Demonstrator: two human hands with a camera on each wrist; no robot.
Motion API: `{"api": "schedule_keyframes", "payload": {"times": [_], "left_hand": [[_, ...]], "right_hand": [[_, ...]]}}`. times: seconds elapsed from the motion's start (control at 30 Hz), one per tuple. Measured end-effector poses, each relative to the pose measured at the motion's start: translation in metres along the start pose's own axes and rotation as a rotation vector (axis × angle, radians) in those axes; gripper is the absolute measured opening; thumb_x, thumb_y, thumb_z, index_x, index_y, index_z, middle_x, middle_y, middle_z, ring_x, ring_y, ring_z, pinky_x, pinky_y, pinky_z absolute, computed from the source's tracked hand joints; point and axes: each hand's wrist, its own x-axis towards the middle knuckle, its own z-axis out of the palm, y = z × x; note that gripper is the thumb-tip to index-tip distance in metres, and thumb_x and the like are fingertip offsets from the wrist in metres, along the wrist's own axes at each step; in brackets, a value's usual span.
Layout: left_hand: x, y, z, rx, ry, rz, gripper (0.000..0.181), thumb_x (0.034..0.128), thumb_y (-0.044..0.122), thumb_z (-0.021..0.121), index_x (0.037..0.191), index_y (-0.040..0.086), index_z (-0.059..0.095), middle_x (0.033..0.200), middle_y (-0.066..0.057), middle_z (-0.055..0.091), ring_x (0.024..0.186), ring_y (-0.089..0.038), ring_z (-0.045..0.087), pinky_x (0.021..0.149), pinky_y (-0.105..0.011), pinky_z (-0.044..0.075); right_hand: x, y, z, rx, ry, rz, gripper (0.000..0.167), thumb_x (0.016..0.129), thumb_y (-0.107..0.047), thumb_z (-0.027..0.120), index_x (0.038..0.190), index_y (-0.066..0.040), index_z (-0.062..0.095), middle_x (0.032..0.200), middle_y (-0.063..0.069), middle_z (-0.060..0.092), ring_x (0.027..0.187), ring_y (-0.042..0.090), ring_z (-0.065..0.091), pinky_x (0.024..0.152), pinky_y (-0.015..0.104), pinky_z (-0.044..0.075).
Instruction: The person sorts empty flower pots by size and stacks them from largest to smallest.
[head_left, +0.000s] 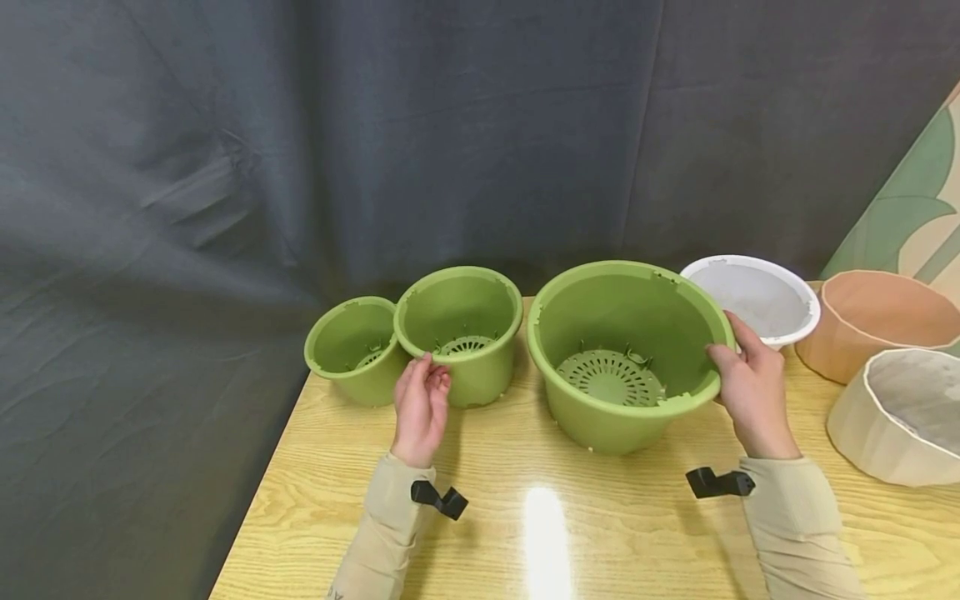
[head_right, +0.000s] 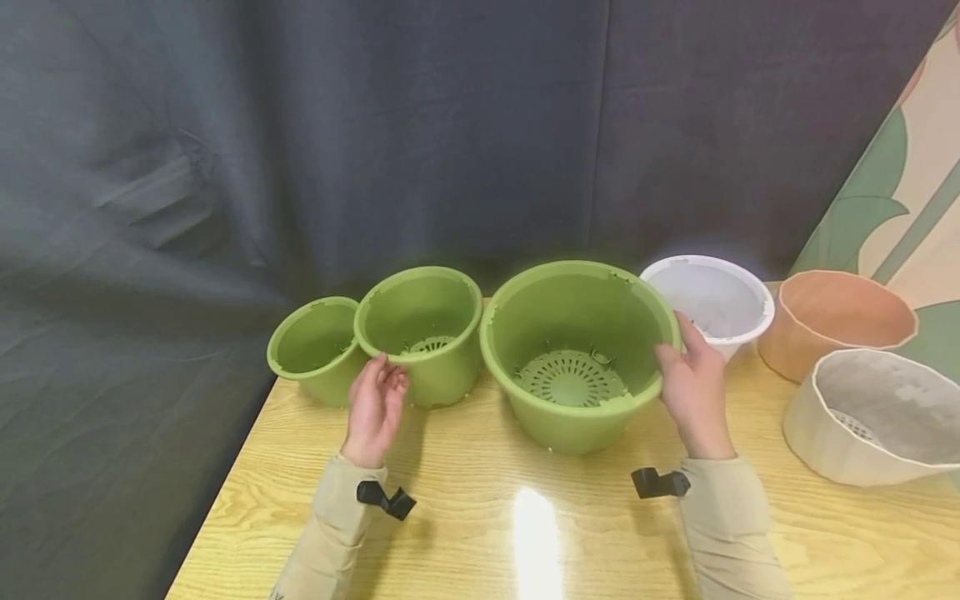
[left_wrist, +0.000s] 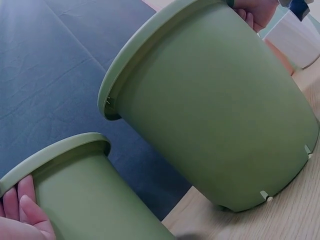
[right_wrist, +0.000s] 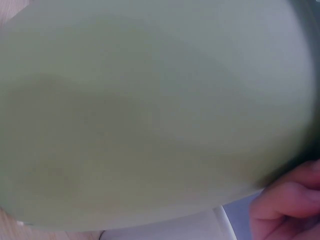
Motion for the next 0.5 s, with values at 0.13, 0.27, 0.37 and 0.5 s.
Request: {"api": "schedule_keyframes", "payload": {"times": [0.13, 0.27, 0.37, 0.5], "left_hand": [[-0.0016, 0.0008, 0.001, 0.001, -0.005, 0.013, 0.014, 0.0986, 0.009, 0.048, 0.085, 0.01, 0.05, 0.088, 0.001, 0.055, 0.082, -0.012, 0.053, 0.073, -0.018, 0.047], [-0.0037, 0.0032, 0.0028, 0.01, -0.02, 0.031, 0.013, 0.0985, 0.01, 0.049, 0.086, 0.01, 0.05, 0.089, 0.002, 0.054, 0.083, -0.012, 0.053, 0.075, -0.019, 0.046], [-0.005, 0.0049, 0.0037, 0.019, -0.026, 0.045, 0.011, 0.0985, 0.01, 0.049, 0.087, 0.01, 0.051, 0.089, 0.001, 0.055, 0.083, -0.012, 0.053, 0.075, -0.019, 0.047], [-0.0066, 0.0074, 0.0041, 0.017, -0.03, 0.054, 0.011, 0.0987, 0.011, 0.049, 0.088, 0.01, 0.052, 0.089, 0.002, 0.055, 0.083, -0.012, 0.053, 0.076, -0.019, 0.047]], "right_hand": [[0.0001, 0.0004, -0.0003, 0.009, -0.003, 0.005, 0.054, 0.094, -0.01, 0.046, 0.148, -0.009, 0.038, 0.076, -0.025, 0.058, 0.052, 0.002, 0.063, 0.044, 0.027, 0.055], [0.0006, 0.0004, -0.0006, 0.021, 0.0, 0.013, 0.055, 0.094, -0.01, 0.046, 0.148, -0.008, 0.037, 0.076, -0.026, 0.057, 0.052, 0.001, 0.063, 0.043, 0.026, 0.054], [0.0012, 0.0006, -0.0005, 0.029, 0.0, 0.017, 0.055, 0.094, -0.009, 0.045, 0.149, -0.007, 0.037, 0.076, -0.026, 0.057, 0.052, 0.0, 0.063, 0.043, 0.025, 0.054], [0.0015, 0.0004, -0.0005, 0.033, -0.003, 0.021, 0.055, 0.095, -0.009, 0.045, 0.149, -0.007, 0.036, 0.078, -0.026, 0.057, 0.053, 0.0, 0.063, 0.044, 0.025, 0.055]]}}
